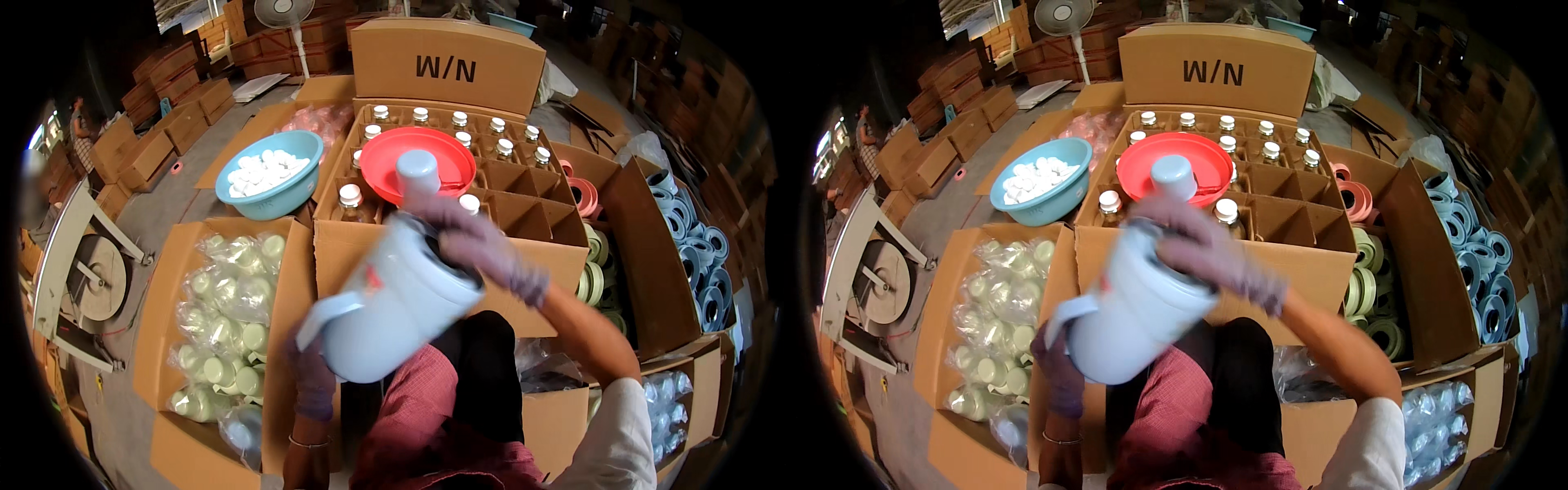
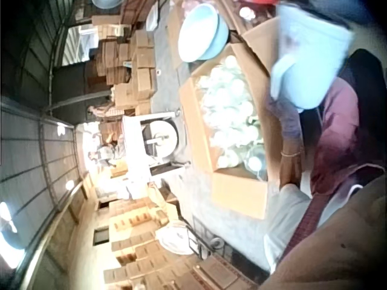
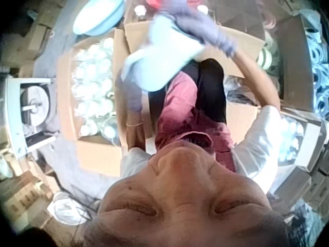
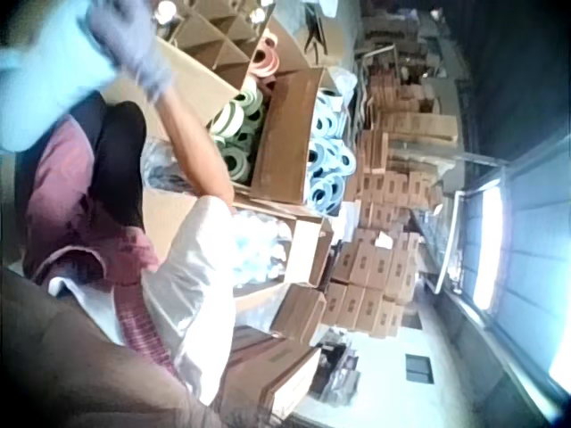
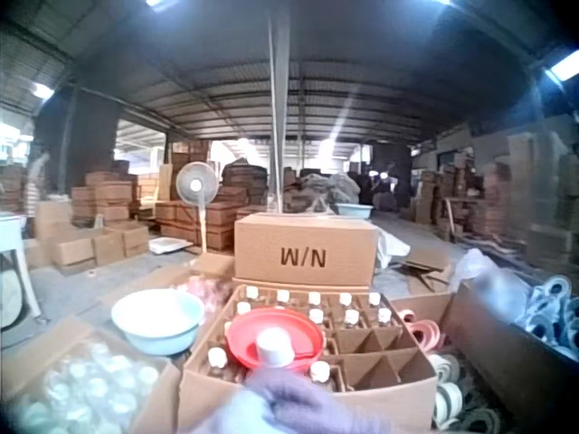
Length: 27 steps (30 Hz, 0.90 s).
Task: The person assembles thermos flasks by inserting inner liners into outer shells, securing lids, and placing the finished units into plastic bags. They handle multiple thermos components and lids, then pack each completed thermos into a bag and place it into a cardboard box.
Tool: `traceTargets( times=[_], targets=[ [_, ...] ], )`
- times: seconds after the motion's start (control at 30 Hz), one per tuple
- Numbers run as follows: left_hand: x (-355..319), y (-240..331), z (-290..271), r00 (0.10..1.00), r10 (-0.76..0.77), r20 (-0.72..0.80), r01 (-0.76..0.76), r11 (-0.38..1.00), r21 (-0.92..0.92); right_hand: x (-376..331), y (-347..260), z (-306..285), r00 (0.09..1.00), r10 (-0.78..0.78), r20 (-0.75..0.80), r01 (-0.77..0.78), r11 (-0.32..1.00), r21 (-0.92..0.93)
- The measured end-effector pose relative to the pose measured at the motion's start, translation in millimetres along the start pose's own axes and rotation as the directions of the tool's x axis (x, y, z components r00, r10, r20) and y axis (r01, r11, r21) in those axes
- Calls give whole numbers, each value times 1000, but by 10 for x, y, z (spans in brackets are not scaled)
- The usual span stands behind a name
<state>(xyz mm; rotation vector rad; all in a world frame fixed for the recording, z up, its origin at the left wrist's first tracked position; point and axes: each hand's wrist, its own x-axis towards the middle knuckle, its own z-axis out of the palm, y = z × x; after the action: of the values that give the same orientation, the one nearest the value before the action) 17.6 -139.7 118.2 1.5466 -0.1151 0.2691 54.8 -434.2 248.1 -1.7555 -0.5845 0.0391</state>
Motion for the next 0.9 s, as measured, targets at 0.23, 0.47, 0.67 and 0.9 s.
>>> traceTargets(
  times=[0.23, 0.47, 0.67, 0.9],
  targets=[
    [371, 317, 461, 987, -84, 136, 159, 478, -864, 1341, 1031, -860, 972, 205, -118, -194, 408, -892],
    [718, 201, 573, 981, -33, 192, 185, 470, -863, 477, 35, -367, 872, -490, 2, 322, 571, -755],
    [379, 242, 1228, 896, -91, 434, 443, 132, -887, -393, 235, 429, 859, -462, -222, 122, 605, -787],
    [293, -39, 1222, 893, -195, 405, 435, 151, -888, -811, 389, 564, 870, -271, -413, -24, 812, -583]
  ],
)
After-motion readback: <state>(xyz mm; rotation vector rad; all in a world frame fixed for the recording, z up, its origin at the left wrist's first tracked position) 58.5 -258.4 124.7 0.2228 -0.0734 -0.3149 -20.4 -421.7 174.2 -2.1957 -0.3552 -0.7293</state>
